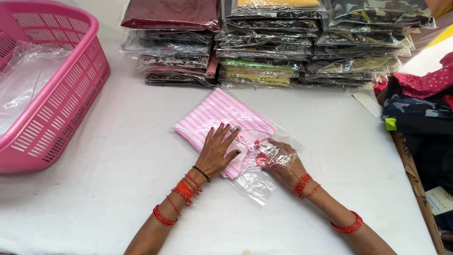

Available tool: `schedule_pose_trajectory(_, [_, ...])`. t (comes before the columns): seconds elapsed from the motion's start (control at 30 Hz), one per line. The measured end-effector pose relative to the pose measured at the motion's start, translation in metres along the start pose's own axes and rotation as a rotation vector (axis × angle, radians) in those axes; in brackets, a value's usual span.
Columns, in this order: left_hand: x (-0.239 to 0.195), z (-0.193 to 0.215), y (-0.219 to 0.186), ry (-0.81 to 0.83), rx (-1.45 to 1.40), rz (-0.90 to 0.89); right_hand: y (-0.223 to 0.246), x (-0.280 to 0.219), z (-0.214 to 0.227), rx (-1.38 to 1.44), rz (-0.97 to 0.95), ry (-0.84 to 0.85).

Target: The person folds a maroon garment and places it into a clear plastic bag, then stacks it on a pile. Next, the person folds a pink and white striped top and places it into a clear plastic bag, stacking it on the same pile.

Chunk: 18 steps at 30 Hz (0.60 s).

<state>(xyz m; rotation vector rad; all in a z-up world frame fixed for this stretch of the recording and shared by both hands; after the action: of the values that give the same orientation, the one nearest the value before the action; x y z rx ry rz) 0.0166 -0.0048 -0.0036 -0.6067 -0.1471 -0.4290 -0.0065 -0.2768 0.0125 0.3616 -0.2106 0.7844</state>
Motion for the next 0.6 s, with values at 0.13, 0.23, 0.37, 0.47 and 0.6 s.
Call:
schedule_pose_trajectory(0.13, [-0.013, -0.006, -0.045, -0.118, -0.016, -0.115, -0.006, -0.015, 0.003, -0.073, -0.108, 0.076])
schedule_pose_trajectory(0.23, [-0.033, -0.008, -0.093, -0.087, -0.094, -0.349, -0.004, -0.007, 0.004, -0.049, -0.191, 0.228])
schedule_pose_trajectory(0.37, [-0.048, -0.031, -0.115, -0.065, 0.044, -0.459, -0.007, -0.015, -0.005, -0.128, -0.002, 0.110])
schedule_pose_trajectory(0.47, [-0.051, -0.051, -0.104, -0.059, 0.153, -0.407, -0.017, -0.020, -0.008, -0.182, 0.000, -0.048])
schedule_pose_trajectory(0.6, [-0.050, -0.051, -0.098, -0.096, 0.135, -0.360, -0.048, -0.034, -0.026, 0.395, -0.447, -0.271])
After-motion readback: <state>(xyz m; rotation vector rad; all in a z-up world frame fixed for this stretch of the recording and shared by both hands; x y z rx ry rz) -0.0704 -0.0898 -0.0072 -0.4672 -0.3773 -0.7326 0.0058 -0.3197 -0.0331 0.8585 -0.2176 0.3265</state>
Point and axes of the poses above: each hand's wrist, its own x-axis towards the middle knuckle, its own z-axis out of the back of the hand, y = z × x, the point moved 2 cm from there along x, towards the middle knuckle, and after that the axes turned 7 degrees about z, right-handed, at the moved point
